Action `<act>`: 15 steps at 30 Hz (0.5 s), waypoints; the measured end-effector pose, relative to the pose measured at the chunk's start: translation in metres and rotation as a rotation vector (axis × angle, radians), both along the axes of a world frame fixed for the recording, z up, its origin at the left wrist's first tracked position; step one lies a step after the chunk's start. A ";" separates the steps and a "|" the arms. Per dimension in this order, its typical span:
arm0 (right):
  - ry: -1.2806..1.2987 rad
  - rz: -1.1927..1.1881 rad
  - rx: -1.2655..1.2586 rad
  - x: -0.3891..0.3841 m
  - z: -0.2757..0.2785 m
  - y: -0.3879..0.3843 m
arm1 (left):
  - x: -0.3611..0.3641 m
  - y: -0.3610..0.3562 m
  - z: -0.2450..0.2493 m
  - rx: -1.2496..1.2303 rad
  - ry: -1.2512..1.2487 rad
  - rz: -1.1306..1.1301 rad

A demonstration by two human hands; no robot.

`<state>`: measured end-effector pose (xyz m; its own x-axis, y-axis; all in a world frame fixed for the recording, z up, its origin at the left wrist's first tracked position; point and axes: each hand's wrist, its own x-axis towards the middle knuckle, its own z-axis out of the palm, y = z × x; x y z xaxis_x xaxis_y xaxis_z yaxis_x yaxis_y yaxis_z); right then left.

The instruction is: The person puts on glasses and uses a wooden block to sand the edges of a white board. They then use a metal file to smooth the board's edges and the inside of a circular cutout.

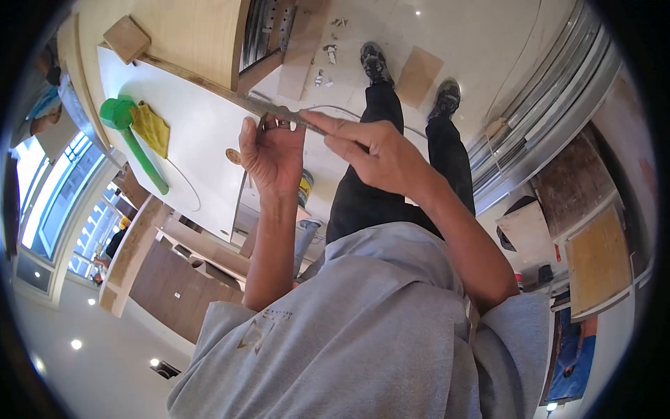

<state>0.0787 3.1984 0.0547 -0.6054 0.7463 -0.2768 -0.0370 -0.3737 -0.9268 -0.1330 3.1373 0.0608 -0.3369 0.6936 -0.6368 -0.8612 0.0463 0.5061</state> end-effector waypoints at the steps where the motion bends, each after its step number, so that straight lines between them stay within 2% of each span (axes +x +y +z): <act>1: 0.000 -0.006 -0.025 -0.005 0.001 -0.003 | 0.001 0.001 0.003 -0.033 0.020 0.015; 4: -0.046 -0.027 -0.041 -0.035 0.005 -0.003 | 0.001 0.005 0.004 -0.005 0.071 -0.044; 6: -0.145 0.141 -0.103 -0.042 0.020 0.025 | 0.002 0.005 0.007 -0.034 0.078 -0.043; 8: -0.173 0.153 -0.107 -0.037 0.023 0.029 | 0.003 0.008 0.007 -0.035 0.061 -0.040; 10: -0.120 0.027 -0.063 -0.025 0.014 0.008 | 0.003 0.007 0.005 -0.022 0.028 -0.024; 12: -0.034 0.012 -0.098 -0.016 0.013 -0.006 | -0.002 0.002 0.003 -0.012 0.024 -0.057; 14: -0.038 -0.084 -0.006 -0.024 0.010 -0.014 | -0.002 0.002 0.002 -0.010 0.031 -0.067; 15: -0.098 -0.014 0.027 -0.029 0.010 -0.005 | 0.001 0.005 0.005 -0.013 0.044 -0.057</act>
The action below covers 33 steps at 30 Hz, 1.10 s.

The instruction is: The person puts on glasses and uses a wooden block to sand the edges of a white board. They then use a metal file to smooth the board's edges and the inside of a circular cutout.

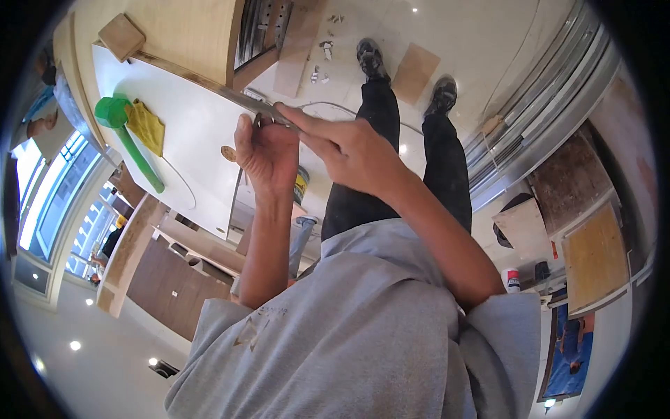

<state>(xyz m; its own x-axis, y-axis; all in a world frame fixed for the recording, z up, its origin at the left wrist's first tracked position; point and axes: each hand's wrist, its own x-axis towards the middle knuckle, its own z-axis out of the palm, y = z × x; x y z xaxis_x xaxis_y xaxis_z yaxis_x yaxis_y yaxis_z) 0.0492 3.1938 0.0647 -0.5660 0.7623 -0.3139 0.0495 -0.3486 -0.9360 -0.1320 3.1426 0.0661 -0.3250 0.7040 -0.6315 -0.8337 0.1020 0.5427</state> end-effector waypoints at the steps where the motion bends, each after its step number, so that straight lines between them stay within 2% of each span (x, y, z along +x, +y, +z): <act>1: -0.061 0.065 0.030 -0.004 0.002 0.016 | 0.002 0.002 0.002 -0.001 0.012 0.004; 2: -0.124 0.127 0.062 -0.005 0.004 0.025 | 0.002 0.003 0.004 -0.006 0.011 0.006; 4: -0.129 0.057 0.150 -0.003 0.000 0.016 | 0.003 0.003 0.002 -0.004 0.003 0.020; 9: -0.121 0.004 0.103 -0.003 0.010 0.005 | -0.001 0.000 0.001 0.022 0.006 -0.010; 12: -0.188 0.105 0.130 -0.018 0.009 0.023 | 0.003 0.001 0.006 0.006 0.018 -0.004; 15: -0.045 -0.096 0.138 -0.018 0.002 0.004 | 0.001 0.001 0.004 0.008 -0.010 -0.010; 21: -0.204 -0.024 0.266 -0.016 -0.002 0.007 | -0.004 -0.003 -0.003 0.027 -0.020 -0.005; 27: -0.162 -0.058 0.230 -0.015 -0.006 -0.013 | 0.001 0.003 0.004 -0.024 0.011 -0.018; 30: -0.243 -0.100 0.449 -0.031 -0.023 -0.006 | -0.001 -0.001 0.000 0.006 0.020 -0.016; 33: -0.258 -0.077 0.433 -0.019 -0.013 -0.002 | 0.001 0.002 0.002 0.003 0.007 0.011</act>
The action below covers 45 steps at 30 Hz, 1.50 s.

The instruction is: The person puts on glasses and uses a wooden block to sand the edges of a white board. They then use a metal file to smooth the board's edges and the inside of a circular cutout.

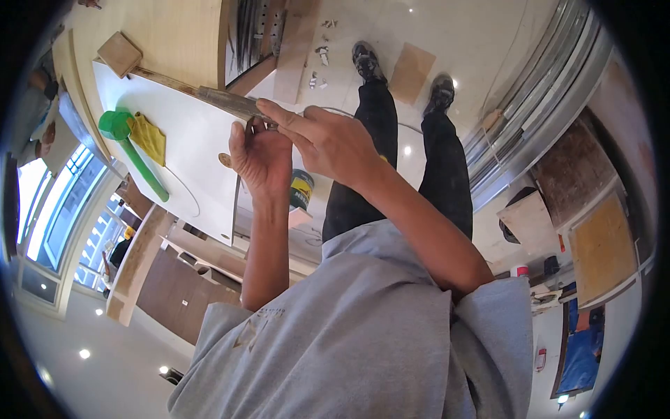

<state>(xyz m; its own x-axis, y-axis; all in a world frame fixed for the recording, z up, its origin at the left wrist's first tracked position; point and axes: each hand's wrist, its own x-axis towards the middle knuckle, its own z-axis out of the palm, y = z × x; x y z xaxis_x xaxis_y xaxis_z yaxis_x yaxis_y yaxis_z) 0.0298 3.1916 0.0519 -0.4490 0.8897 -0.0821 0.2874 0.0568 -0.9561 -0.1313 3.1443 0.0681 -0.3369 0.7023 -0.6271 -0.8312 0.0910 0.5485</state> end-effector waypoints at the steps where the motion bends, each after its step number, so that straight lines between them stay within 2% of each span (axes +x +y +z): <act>1: 0.010 0.004 -0.023 0.001 0.003 -0.003 | 0.000 0.001 0.001 -0.008 -0.008 0.009; 3: 0.029 0.011 -0.068 0.001 0.008 -0.007 | -0.006 -0.004 -0.003 -0.002 -0.029 -0.016; 6: -0.016 0.002 0.039 -0.009 -0.001 0.005 | -0.008 -0.004 -0.006 0.039 -0.051 -0.019; 9: 0.000 0.043 -0.011 -0.002 0.006 0.009 | -0.004 -0.001 -0.002 0.040 -0.020 -0.025; 12: 0.096 -0.013 -0.084 -0.003 0.006 -0.002 | -0.005 -0.001 0.002 -0.012 -0.017 -0.020; 15: 0.037 0.017 0.006 -0.011 0.001 0.012 | -0.004 0.002 0.002 -0.003 -0.008 -0.032; 27: 0.010 0.054 -0.009 -0.016 0.003 0.020 | -0.001 0.005 0.004 -0.022 -0.008 -0.036; 31: 0.074 0.014 0.009 -0.013 0.014 0.013 | -0.007 0.001 0.002 0.018 -0.036 -0.061; 36: 0.106 0.044 -0.026 -0.005 0.002 0.011 | -0.002 0.003 0.001 -0.045 -0.047 0.042; 40: 0.341 -0.267 -0.438 0.029 -0.001 0.016 | 0.001 0.004 0.005 -0.081 -0.144 0.137; 43: 0.117 -0.394 -0.913 0.093 0.003 0.023 | 0.008 0.003 0.007 -0.069 -0.179 0.235; 45: 0.153 -0.468 -0.992 0.140 -0.021 0.006 | 0.007 0.003 0.008 -0.084 -0.153 0.230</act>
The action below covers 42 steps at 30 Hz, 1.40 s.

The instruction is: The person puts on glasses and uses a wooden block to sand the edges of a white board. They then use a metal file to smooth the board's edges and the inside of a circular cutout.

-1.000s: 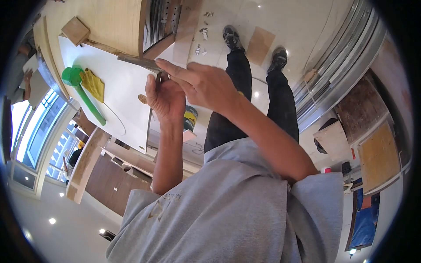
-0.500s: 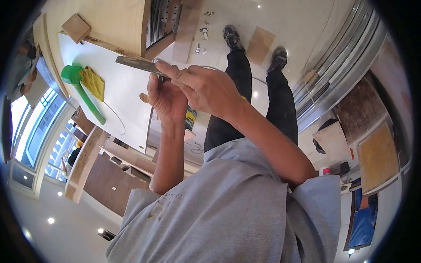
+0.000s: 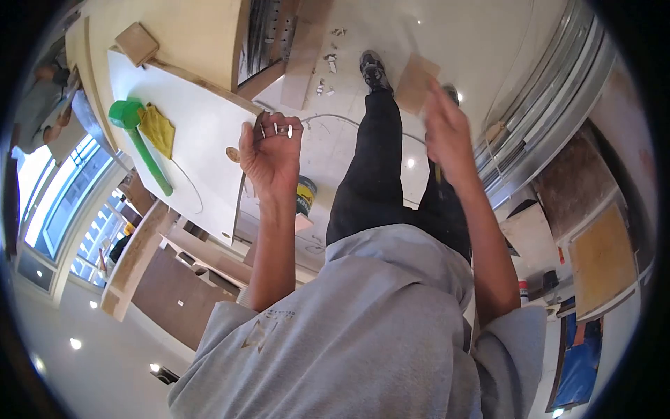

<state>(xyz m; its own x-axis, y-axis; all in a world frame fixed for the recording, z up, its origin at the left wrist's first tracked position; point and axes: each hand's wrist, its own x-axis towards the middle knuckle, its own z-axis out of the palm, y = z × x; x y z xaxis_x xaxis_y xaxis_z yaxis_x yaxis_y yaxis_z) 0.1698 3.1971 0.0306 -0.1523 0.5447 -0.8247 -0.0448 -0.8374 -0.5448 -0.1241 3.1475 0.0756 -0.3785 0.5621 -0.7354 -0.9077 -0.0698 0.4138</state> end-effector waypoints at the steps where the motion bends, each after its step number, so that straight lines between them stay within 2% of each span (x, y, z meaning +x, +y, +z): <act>1: -0.064 -0.022 -0.040 0.016 0.004 -0.003 | -0.002 0.001 0.001 -0.006 0.016 0.000; 6: -0.238 0.032 -0.048 0.067 0.011 -0.030 | -0.001 0.025 0.007 0.002 0.036 0.004; 9: -0.217 0.059 -0.055 0.070 0.019 -0.037 | 0.008 0.037 0.007 -0.007 0.050 0.038; 12: -0.104 -0.006 0.087 0.058 0.023 -0.043 | 0.017 0.037 0.001 0.024 0.063 0.078; 13: -0.004 -0.008 0.120 0.053 0.031 -0.037 | 0.018 0.039 0.002 0.028 0.062 0.082; 17: 0.064 0.007 0.326 0.014 0.083 -0.016 | 0.023 0.055 0.011 -0.063 0.054 0.136; 20: 0.037 0.185 0.061 0.024 0.089 -0.026 | 0.026 0.063 0.015 -0.040 -0.011 0.167; 23: -0.105 0.365 0.080 0.028 0.098 -0.046 | 0.045 0.033 0.033 -0.069 -0.095 0.054; 26: -0.264 0.621 0.506 0.016 0.087 -0.043 | 0.065 -0.017 0.041 -0.264 0.245 -0.318; 29: -0.323 0.771 0.731 -0.023 0.100 -0.005 | 0.064 -0.037 0.053 -0.335 0.990 -0.575; 32: -0.374 0.833 0.854 -0.041 0.090 0.022 | 0.030 -0.019 0.056 -0.288 1.885 -0.563; 33: -0.397 0.845 0.881 -0.043 0.089 0.025 | 0.018 -0.010 0.055 -0.321 1.955 -0.539; 35: -0.435 0.752 0.758 -0.039 0.086 0.028 | -0.004 0.011 0.046 -0.376 2.096 -0.482; 37: -0.402 0.575 0.701 -0.029 0.068 0.025 | -0.019 0.026 0.042 -0.390 2.094 -0.557; 40: -0.249 0.330 0.260 -0.027 0.088 0.035 | -0.033 0.040 0.034 -0.362 1.997 -0.609; 42: -0.245 0.293 0.304 -0.032 0.092 0.033 | -0.038 0.041 0.040 -0.345 1.910 -0.683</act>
<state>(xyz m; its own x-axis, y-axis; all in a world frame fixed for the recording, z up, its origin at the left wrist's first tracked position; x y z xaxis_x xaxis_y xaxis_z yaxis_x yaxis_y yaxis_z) 0.1380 3.2304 0.1227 -0.1565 0.7294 -0.6659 0.3297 -0.5970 -0.7314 -0.1616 3.1883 0.1159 -0.4656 0.8691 0.1668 0.7557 0.2924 0.5860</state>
